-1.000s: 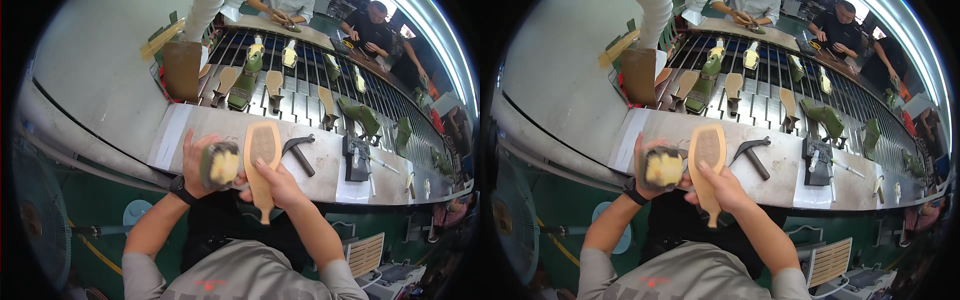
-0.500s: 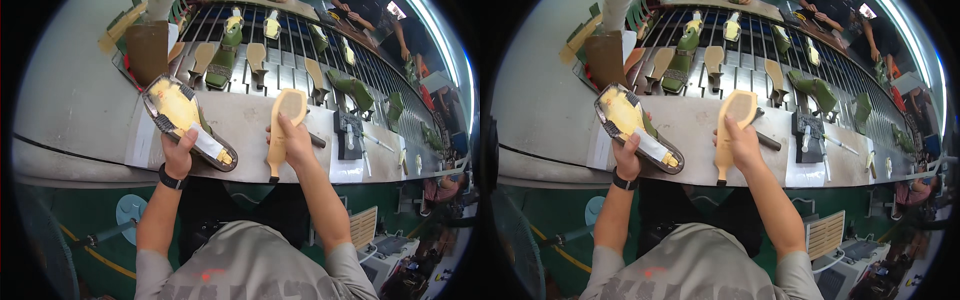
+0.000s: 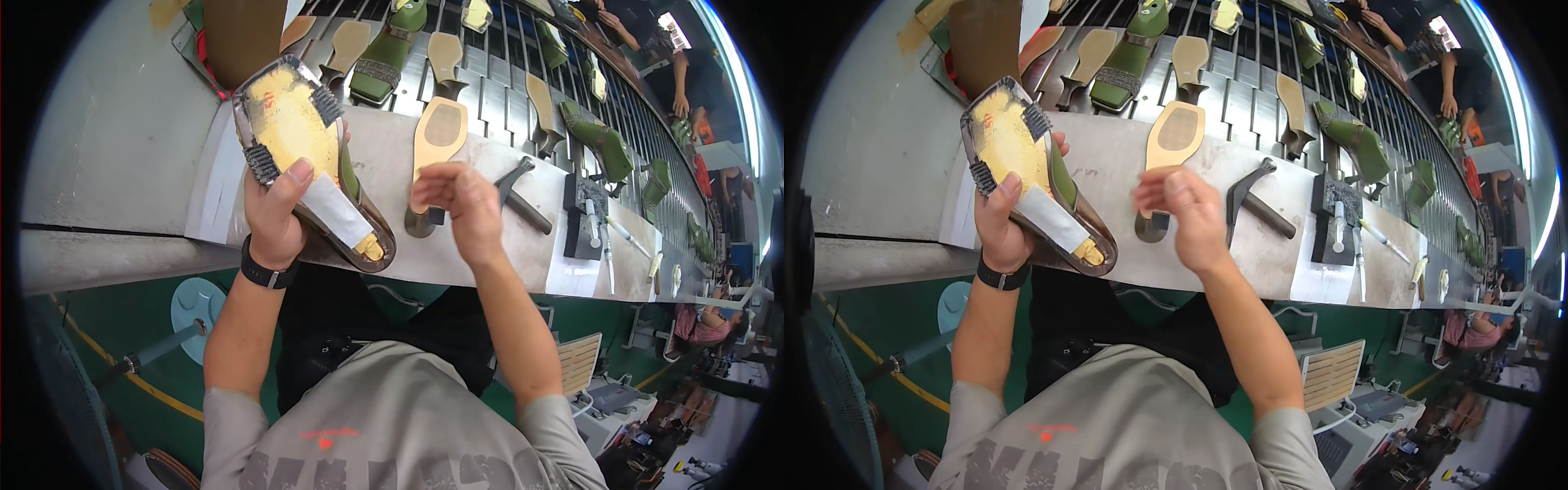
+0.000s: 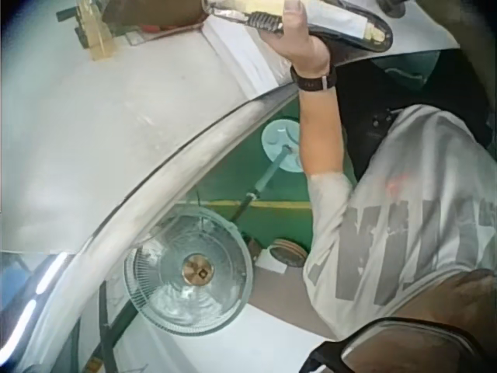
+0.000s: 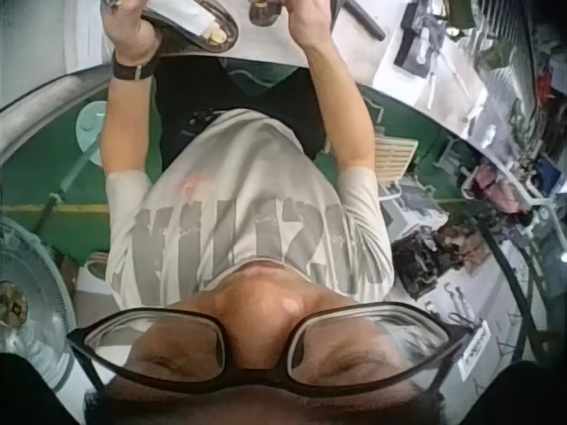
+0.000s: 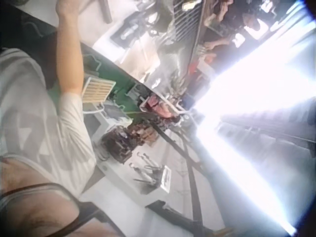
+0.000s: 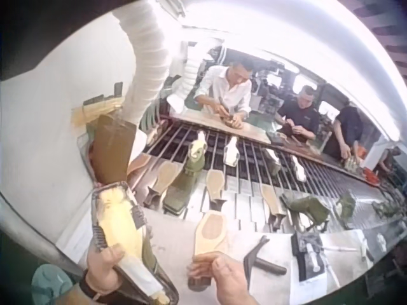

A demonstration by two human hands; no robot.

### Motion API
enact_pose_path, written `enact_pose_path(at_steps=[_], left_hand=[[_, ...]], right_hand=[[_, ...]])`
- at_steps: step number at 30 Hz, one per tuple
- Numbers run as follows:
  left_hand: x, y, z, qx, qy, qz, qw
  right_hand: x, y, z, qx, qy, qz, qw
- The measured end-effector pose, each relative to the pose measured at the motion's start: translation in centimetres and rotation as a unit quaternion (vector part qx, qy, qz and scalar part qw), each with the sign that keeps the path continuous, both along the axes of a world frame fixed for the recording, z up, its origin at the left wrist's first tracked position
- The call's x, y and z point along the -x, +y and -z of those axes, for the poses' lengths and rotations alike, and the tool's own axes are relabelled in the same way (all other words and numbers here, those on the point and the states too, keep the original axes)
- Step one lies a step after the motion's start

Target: The person aligns and presses shoe soles onto shoe lasts by hand, taps around the edges using a hammer, and dispenses adhesive from a syringe. They place completed shoes onto the conveyor belt and retrieve new soles and shoe lasts to repeat the process.

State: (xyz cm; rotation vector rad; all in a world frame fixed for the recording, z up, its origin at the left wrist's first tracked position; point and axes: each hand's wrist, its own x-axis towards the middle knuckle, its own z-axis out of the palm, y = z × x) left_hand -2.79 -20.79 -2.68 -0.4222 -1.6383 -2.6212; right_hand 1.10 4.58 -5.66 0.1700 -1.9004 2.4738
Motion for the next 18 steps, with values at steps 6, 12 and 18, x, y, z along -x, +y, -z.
enact_pose_path(at_steps=[6,12,18], left_hand=[[-0.5,-0.2,-0.3,0.027,-0.017,-0.018,0.999],[-0.2,-0.6,0.6,-0.059,-0.032,-0.032,0.997],[0.2,0.8,0.3,-0.038,-0.030,0.007,0.999]], right_hand=[[-0.9,-4.4,1.3,-0.121,-0.007,0.115,0.986],[-1.5,-1.7,-1.3,-0.223,-0.057,0.096,0.968],[-4.6,-0.3,1.7,-0.214,-0.055,0.179,0.959]])
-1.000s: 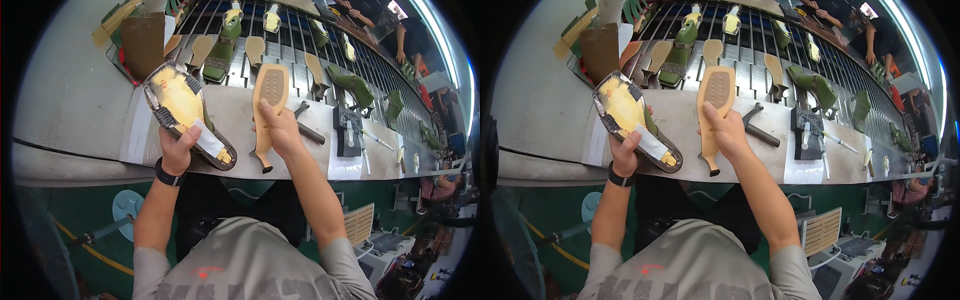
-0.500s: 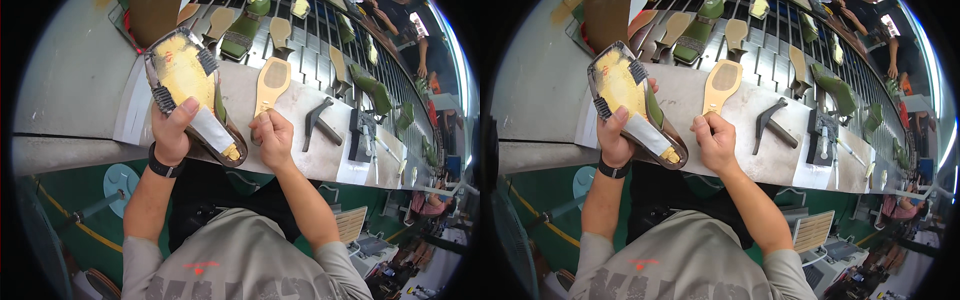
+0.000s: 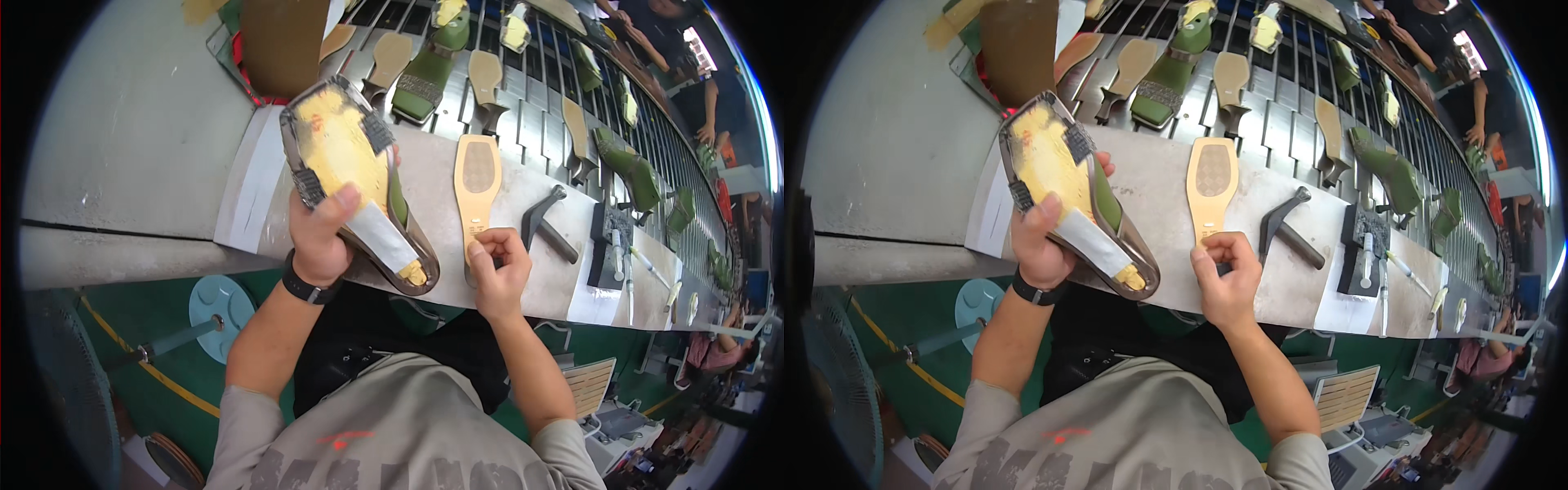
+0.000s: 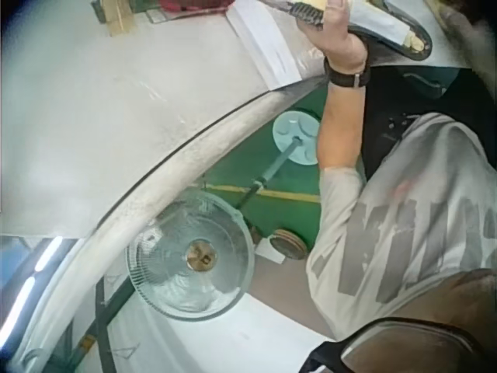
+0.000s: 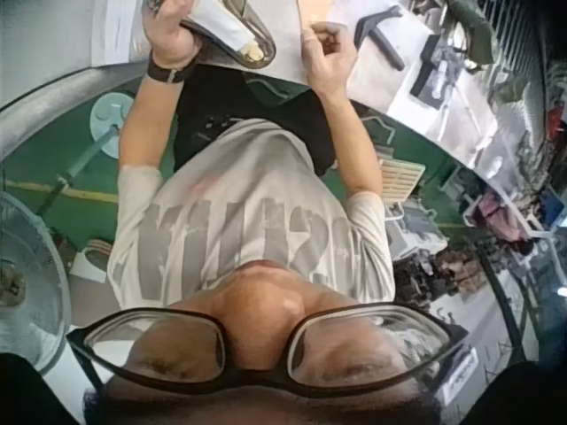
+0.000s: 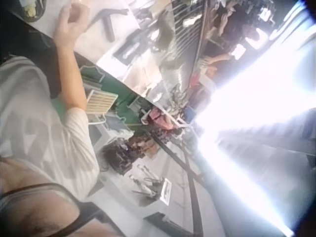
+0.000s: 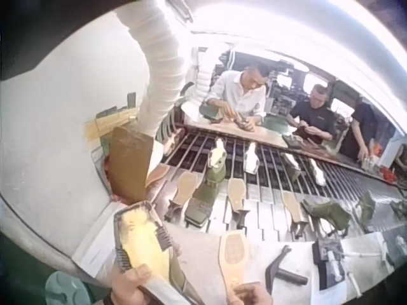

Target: The person aligns and presses shoe soles onto shoe lasts by hand, taps around the edges using a hammer, and dispenses adhesive from a syringe. They place completed shoes onto the conveyor belt and retrieve new soles and shoe lasts to repeat the process.

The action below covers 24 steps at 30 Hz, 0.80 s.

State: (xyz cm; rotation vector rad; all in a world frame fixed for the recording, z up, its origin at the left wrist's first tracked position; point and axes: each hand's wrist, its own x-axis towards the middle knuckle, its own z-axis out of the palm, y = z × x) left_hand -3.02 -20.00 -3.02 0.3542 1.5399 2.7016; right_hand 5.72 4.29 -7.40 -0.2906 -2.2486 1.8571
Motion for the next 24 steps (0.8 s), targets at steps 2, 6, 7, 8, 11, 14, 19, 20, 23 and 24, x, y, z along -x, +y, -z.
enact_pose_path(at_steps=[2,6,7,8,11,14,19,20,23,24], left_hand=[[-0.7,0.3,0.9,0.019,-0.009,0.027,0.999],[-0.5,1.4,0.6,0.022,-0.021,0.063,0.998],[-0.3,1.4,0.5,-0.006,-0.035,0.072,0.997],[0.0,1.3,0.8,-0.009,-0.013,0.073,0.997],[0.2,1.2,0.7,-0.017,-0.020,0.077,0.997],[0.5,2.0,1.0,-0.032,-0.028,0.088,0.995],[-0.7,3.9,0.3,0.037,0.016,0.106,0.994],[-0.8,3.9,-0.2,0.017,0.022,0.142,0.990],[0.3,3.4,-3.5,-0.059,0.043,0.222,0.972],[0.5,3.6,-6.0,-0.054,0.014,0.207,0.977]], right_hand=[[-0.6,0.1,-1.0,-0.193,0.082,0.006,0.978],[-4.3,1.4,-0.9,-0.255,0.046,-0.015,0.966],[-5.7,1.4,-1.3,-0.138,-0.005,-0.001,0.990],[-7.9,1.8,-1.7,-0.157,0.029,-0.005,0.987],[-15.5,2.9,-0.9,0.070,-0.020,0.034,0.997],[-18.9,3.3,-0.8,0.417,-0.096,0.019,0.904],[-13.3,2.6,-2.1,0.321,-0.272,-0.022,0.907],[-12.6,2.4,-2.6,0.312,-0.212,-0.008,0.926],[-11.8,2.1,-4.2,0.328,-0.067,-0.027,0.942],[-11.5,1.7,-4.9,0.316,-0.041,-0.059,0.946]])
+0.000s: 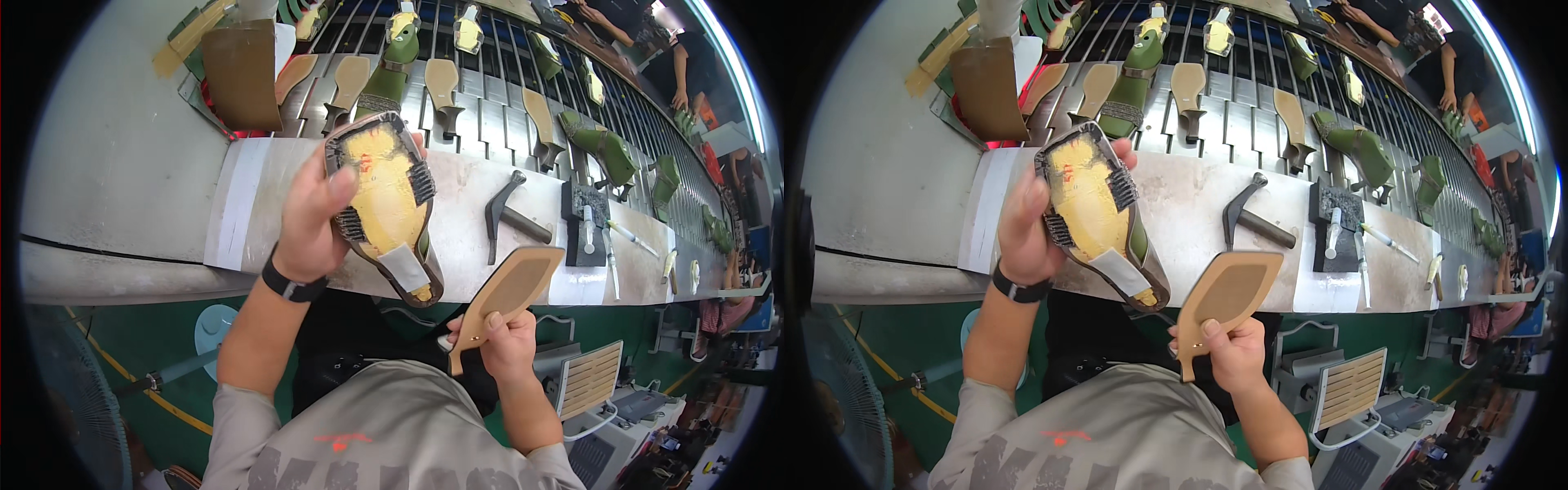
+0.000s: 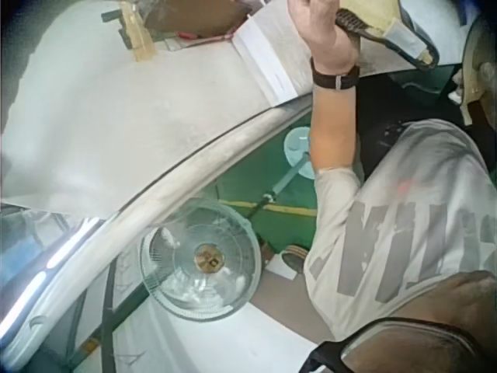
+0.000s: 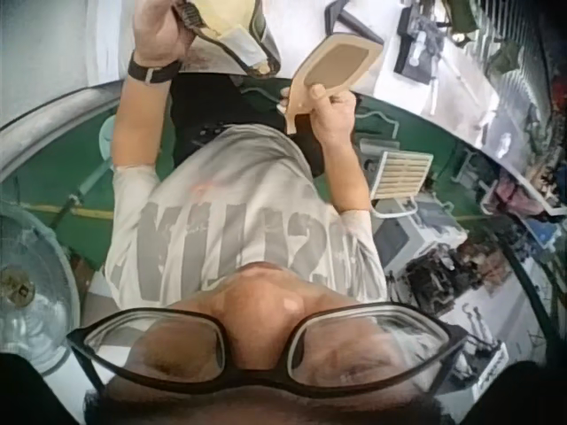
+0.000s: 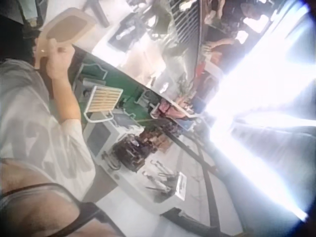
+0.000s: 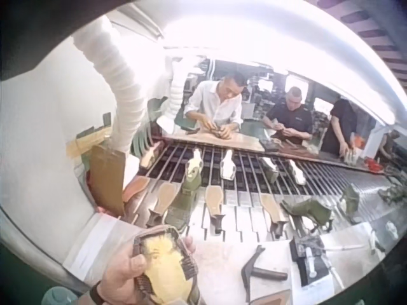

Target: The person aligns and presses shoe soles onto shoe lasts by hand, taps around the edges using a hammer, and dispenses adhesive from a syringe. They place completed shoes onto the conveyor belt and retrieve new soles and shoe lasts to repeat the process.

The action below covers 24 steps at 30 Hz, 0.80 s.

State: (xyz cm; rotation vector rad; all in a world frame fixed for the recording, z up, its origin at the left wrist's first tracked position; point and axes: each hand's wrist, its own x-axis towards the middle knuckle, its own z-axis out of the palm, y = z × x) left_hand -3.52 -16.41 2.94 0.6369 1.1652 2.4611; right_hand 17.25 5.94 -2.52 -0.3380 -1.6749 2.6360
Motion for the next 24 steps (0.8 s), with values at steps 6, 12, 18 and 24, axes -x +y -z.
enact_pose_path(at_steps=[6,12,18,24], left_hand=[[-1.4,0.6,-2.6,0.042,0.011,0.005,0.999],[-2.8,0.4,-2.5,0.036,0.012,0.042,0.998],[-4.0,-0.1,-3.0,0.069,0.048,0.042,0.996],[-4.2,-0.5,-2.5,0.070,0.081,0.047,0.993]], right_hand=[[3.3,-3.8,-5.9,-0.058,0.085,-0.119,0.988],[5.9,-5.6,-6.5,-0.043,0.088,-0.090,0.991],[5.7,-5.7,-7.0,-0.087,0.117,-0.097,0.985],[5.9,-6.1,-7.1,-0.143,0.155,-0.081,0.974]])
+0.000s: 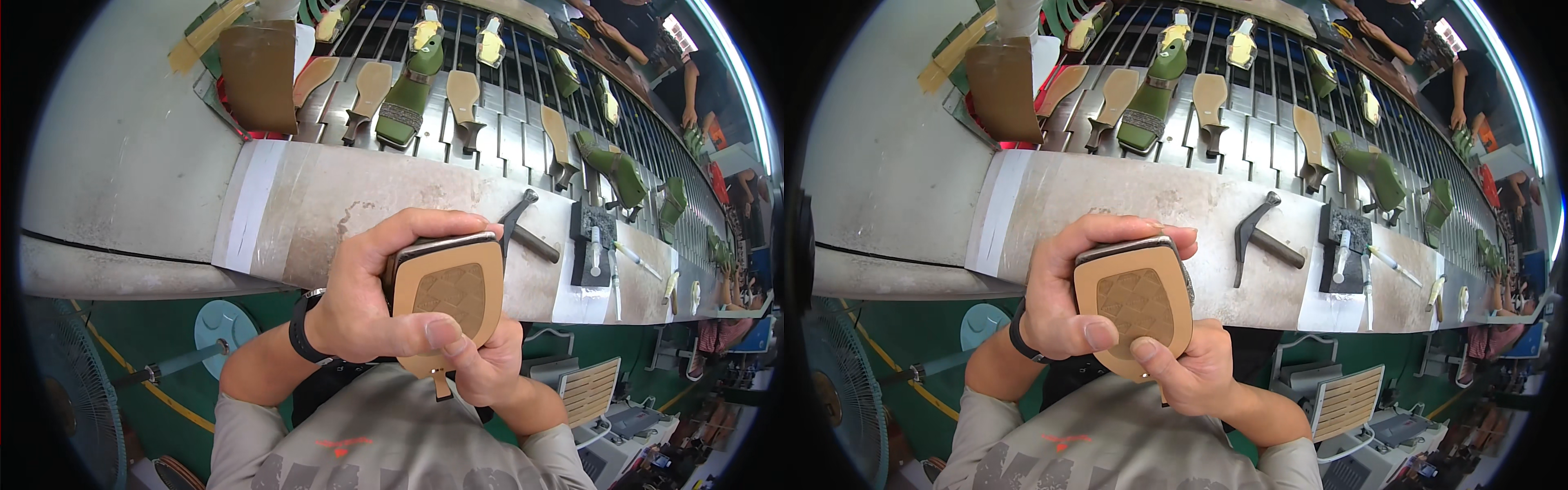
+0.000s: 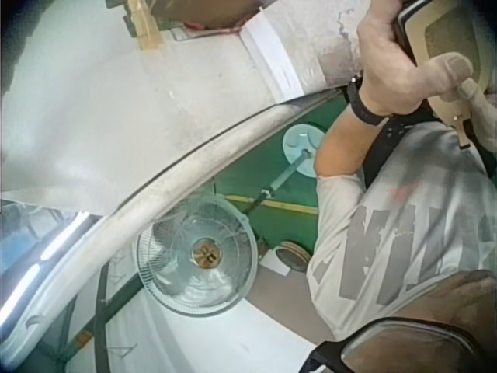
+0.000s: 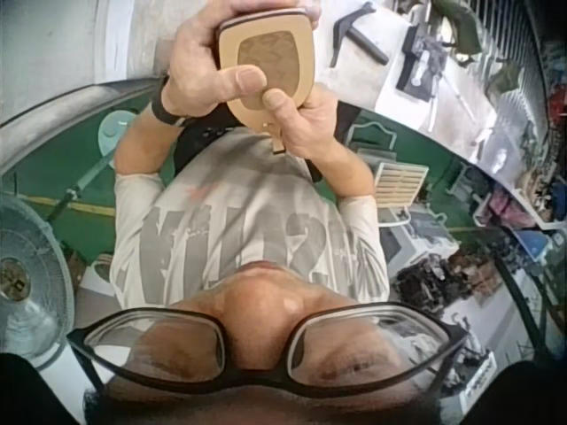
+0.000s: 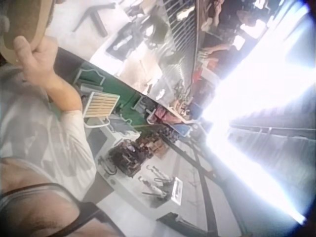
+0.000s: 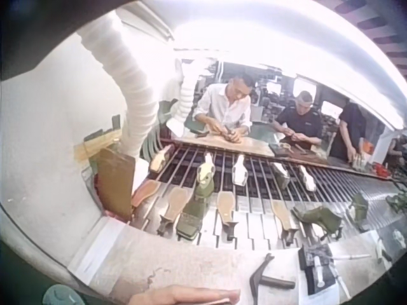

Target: The person aligns and presses shoe soles onto shoe lasts by hand, taps around the edges using a hammer, and dispenses adhesive from a syringe. They place completed shoes onto the conveyor belt and retrieve new soles and shoe lasts to repeat the process.

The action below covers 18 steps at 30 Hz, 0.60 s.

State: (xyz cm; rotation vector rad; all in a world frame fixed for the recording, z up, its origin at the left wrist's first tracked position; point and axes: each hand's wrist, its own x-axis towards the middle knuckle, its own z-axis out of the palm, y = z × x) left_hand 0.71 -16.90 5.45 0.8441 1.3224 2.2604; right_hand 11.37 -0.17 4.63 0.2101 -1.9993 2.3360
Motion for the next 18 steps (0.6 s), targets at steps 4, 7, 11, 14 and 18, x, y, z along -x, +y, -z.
enact_pose_path(at_steps=[4,7,11,14,18], left_hand=[[-0.1,-0.1,0.1,-0.007,0.003,-0.001,1.000],[0.0,-0.3,0.2,-0.006,0.024,-0.001,1.000],[-0.6,-0.6,-0.8,0.005,-0.026,-0.004,1.000],[-0.8,-1.0,-2.5,0.044,-0.061,-0.013,0.997],[-0.6,-0.8,-2.6,0.069,0.000,-0.010,0.998]], right_hand=[[-0.3,-0.1,0.7,0.031,-0.008,-0.005,0.999],[-0.4,-0.4,0.5,0.031,-0.009,-0.001,0.999],[-0.6,-0.3,0.2,0.035,-0.043,-0.014,0.998],[-0.5,-0.4,0.2,0.013,-0.015,-0.010,1.000],[-0.7,0.5,-0.1,0.030,-0.043,-0.039,0.998]])
